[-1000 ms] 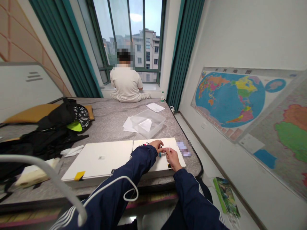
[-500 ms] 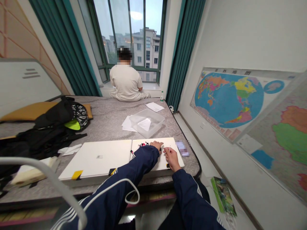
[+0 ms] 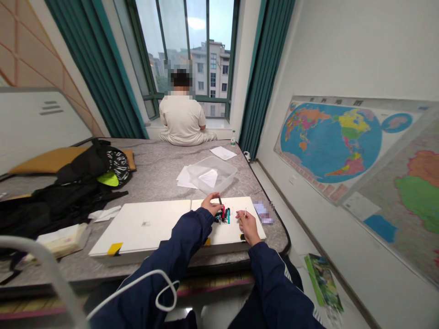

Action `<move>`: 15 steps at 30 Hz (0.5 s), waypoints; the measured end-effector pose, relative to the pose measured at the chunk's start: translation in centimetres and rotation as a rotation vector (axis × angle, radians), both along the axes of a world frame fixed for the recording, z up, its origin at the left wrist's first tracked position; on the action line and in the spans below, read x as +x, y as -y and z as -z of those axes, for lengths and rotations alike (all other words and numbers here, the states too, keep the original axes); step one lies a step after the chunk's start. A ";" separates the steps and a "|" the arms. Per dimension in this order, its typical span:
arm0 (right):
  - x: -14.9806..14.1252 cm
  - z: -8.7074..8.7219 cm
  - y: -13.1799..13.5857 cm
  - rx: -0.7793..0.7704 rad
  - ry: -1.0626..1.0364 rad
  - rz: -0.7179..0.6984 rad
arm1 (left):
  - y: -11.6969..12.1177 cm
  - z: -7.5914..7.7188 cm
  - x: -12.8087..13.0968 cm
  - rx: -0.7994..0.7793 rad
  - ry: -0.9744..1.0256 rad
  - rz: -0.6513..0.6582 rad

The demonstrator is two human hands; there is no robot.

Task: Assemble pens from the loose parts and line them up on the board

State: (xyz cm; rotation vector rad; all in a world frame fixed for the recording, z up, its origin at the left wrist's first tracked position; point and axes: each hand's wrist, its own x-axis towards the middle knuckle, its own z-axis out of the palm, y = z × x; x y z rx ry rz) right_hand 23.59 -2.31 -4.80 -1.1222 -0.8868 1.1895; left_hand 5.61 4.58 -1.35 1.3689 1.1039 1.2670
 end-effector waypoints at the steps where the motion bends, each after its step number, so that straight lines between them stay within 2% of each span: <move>1: 0.0 0.0 0.0 -0.002 0.000 -0.002 | 0.2 0.0 -0.9 -0.059 0.089 -0.047; 4: -0.1 -0.2 0.1 -0.004 0.009 -0.002 | 1.0 -0.1 -4.0 -0.300 0.395 -0.108; 7: -0.2 -0.4 0.3 -0.002 0.029 0.003 | 2.1 -0.3 -6.9 -0.446 0.614 -0.155; 12: -0.4 -0.5 0.4 0.007 0.115 0.024 | 3.7 0.1 -10.7 -0.572 0.721 -0.202; 15: -0.5 -0.4 0.4 0.020 0.209 0.063 | 4.6 0.5 -12.2 -0.606 0.767 -0.159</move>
